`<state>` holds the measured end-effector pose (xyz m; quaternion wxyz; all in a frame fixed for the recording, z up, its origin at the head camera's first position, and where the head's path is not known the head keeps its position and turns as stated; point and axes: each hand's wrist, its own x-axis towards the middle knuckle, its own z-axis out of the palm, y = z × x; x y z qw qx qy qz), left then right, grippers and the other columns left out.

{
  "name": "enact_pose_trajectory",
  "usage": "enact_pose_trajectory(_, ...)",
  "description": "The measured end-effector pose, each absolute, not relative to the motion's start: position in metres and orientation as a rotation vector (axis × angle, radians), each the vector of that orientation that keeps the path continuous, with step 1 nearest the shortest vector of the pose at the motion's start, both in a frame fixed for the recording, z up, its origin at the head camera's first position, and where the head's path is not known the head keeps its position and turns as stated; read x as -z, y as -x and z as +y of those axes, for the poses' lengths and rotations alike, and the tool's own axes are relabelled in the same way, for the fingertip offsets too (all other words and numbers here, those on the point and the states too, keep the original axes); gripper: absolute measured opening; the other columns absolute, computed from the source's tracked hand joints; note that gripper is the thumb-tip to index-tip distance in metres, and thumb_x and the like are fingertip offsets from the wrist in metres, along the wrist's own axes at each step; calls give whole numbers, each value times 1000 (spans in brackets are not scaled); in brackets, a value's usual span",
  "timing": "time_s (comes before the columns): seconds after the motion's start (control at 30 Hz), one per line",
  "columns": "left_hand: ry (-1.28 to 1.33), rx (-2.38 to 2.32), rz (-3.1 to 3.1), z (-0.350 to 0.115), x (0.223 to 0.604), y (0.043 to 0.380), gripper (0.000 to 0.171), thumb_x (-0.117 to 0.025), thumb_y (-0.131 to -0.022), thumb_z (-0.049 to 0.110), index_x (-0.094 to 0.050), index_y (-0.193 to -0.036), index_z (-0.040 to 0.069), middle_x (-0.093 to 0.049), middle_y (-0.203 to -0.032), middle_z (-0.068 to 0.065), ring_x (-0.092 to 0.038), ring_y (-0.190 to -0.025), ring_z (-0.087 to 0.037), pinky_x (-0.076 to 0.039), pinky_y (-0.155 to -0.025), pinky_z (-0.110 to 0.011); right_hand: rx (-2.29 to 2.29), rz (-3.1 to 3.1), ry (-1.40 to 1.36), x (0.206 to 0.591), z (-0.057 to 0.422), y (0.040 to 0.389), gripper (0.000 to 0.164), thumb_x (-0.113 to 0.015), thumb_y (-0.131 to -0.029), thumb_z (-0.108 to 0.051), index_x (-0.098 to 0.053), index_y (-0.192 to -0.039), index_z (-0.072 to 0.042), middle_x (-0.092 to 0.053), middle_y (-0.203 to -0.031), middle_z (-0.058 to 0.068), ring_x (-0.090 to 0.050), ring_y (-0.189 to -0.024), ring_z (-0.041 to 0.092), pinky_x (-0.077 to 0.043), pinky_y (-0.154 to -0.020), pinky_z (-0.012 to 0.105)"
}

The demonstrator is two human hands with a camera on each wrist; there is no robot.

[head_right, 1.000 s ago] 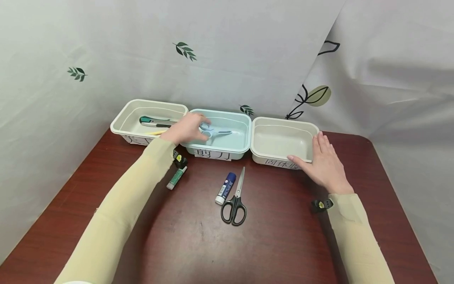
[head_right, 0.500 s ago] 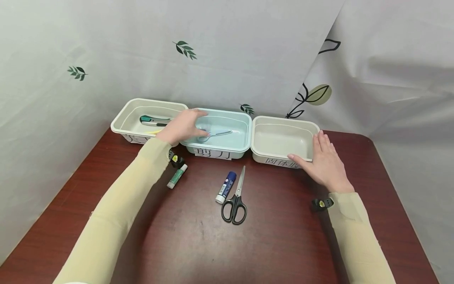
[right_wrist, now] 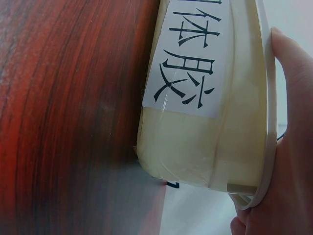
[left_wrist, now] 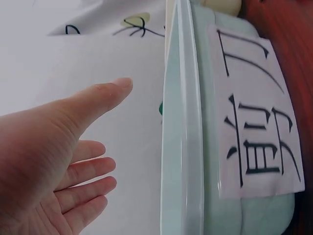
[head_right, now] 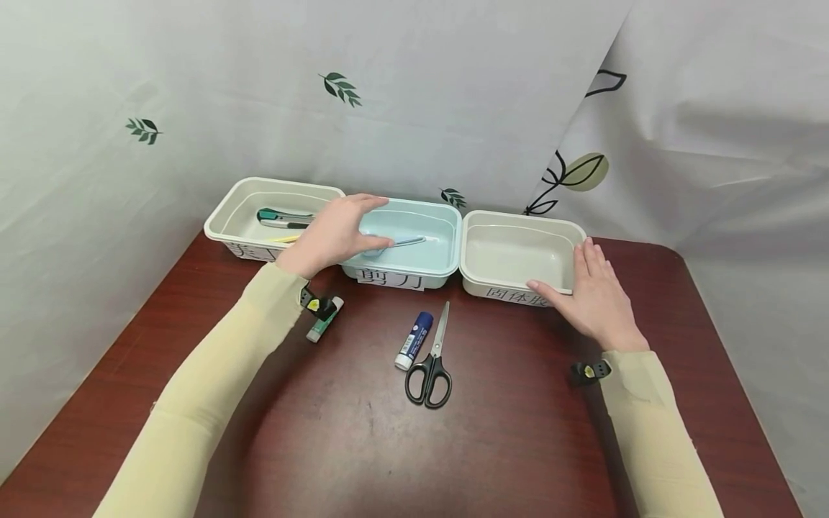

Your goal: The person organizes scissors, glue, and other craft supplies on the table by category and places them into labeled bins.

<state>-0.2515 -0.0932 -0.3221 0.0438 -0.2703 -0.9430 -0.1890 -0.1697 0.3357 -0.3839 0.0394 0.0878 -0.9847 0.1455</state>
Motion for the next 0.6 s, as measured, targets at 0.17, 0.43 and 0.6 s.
enact_pose_trajectory(0.17,878,573,-2825,-90,322,239,78,-79,-87,48,-55,-145,2,-57,-143,-13,-50,-134,-29,-35,-113,-37,-449,-3022,-262,383,336,170,107,-55,-97,-63,-11,-155,16,-2,-162,35,3,-152,42,2,-121,49)
enact_pose_trajectory(0.43,965,642,-2781,-84,322,217,77,-81,-87,44,-55,-144,0,-59,-141,-14,-51,-133,-27,-35,-113,-34,-448,-3026,-268,384,336,171,107,-54,-97,-63,-11,-155,16,1,-163,33,4,-152,41,2,-121,49)
enact_pose_trajectory(0.6,1026,648,-2734,-79,327,202,76,-82,-86,46,-57,-141,0,-59,-140,-13,-52,-132,-27,-35,-113,-33,-455,-3033,-263,384,336,170,107,-54,-97,-63,-10,-155,16,1,-163,33,5,-152,41,3,-121,48)
